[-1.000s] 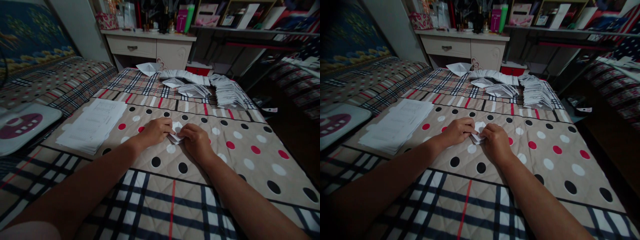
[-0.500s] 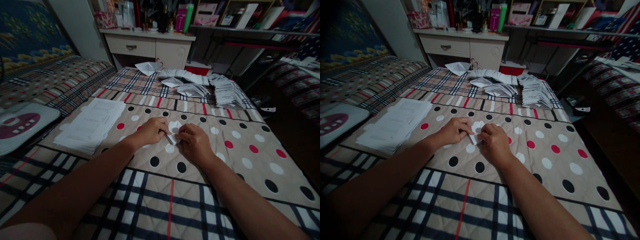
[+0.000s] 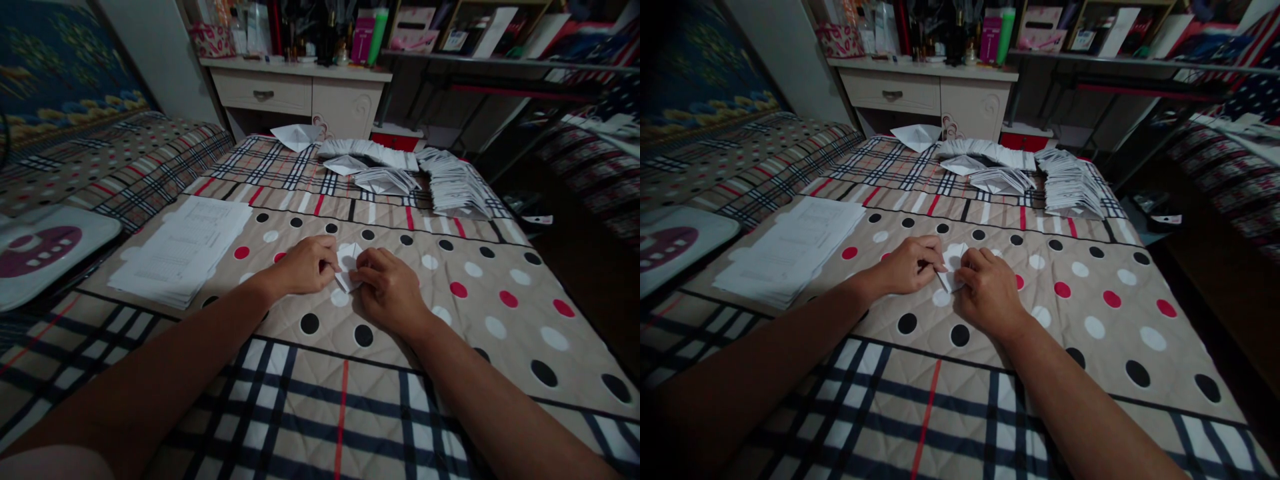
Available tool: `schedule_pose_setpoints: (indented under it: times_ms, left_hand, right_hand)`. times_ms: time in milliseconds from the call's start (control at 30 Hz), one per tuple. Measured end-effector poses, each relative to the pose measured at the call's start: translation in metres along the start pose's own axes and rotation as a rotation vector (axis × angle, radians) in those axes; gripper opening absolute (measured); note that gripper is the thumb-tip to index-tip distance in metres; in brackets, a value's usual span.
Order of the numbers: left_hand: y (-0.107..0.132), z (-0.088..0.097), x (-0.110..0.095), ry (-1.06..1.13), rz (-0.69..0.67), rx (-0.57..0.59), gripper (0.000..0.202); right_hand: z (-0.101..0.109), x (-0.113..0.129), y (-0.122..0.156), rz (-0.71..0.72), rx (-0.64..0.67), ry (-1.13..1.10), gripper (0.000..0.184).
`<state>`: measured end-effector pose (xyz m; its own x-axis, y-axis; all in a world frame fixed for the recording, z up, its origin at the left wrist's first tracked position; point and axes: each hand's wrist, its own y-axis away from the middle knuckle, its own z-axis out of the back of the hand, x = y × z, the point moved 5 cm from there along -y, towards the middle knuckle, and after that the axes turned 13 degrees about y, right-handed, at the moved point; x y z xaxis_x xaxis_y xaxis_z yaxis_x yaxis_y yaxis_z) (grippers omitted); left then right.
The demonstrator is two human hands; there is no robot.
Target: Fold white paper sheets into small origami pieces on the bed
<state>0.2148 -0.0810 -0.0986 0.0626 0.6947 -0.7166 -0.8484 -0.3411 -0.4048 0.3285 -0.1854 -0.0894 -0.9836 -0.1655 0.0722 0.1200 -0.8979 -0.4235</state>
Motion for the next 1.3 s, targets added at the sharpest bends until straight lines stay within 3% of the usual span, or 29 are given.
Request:
schedule_pose_setpoints:
  times_ms: [67,200,367,433,533,700,900,1067,1300]
  left_hand:
    - [-0.001,-0.001,0.0,-0.012,0.03,-0.017,0.013]
    - [-0.002,-0.004,0.009,-0.014,0.146,-0.096,0.027]
    - [-0.003,-0.003,0.015,-0.066,0.246,-0.106,0.023]
    - [-0.002,0.002,0.014,-0.131,0.273,-0.134,0.032]
    - [-0.002,0.007,0.013,-0.22,0.325,-0.145,0.048]
    - [-0.003,0.007,0.017,-0.284,0.4,-0.071,0.041]
    - [0.0,0.003,0.024,-0.017,0.369,-0.129,0.034]
    - [0.001,0.001,0.025,0.272,0.37,-0.217,0.032]
    - [-0.001,0.003,0.026,0.585,0.525,-0.268,0.027]
  right_hand:
    - [0.001,-0.001,0.0,-0.029,0.0,-0.043,0.024]
    - [0.001,-0.007,-0.002,-0.142,0.013,-0.137,0.019]
    - [-0.005,-0.018,-0.002,-0.354,0.058,-0.143,0.016]
    - [-0.007,-0.022,-0.001,-0.42,0.057,-0.115,0.012]
    - [-0.009,-0.027,0.0,-0.48,0.056,-0.031,0.032]
    - [-0.012,-0.031,-0.001,-0.493,0.114,0.017,0.039]
    - [-0.01,-0.032,-0.002,-0.473,0.088,0.041,0.039]
    - [-0.012,-0.035,0.0,-0.517,0.141,-0.096,0.026]
    - [-0.026,-0.037,0.007,-0.584,0.114,-0.644,0.025]
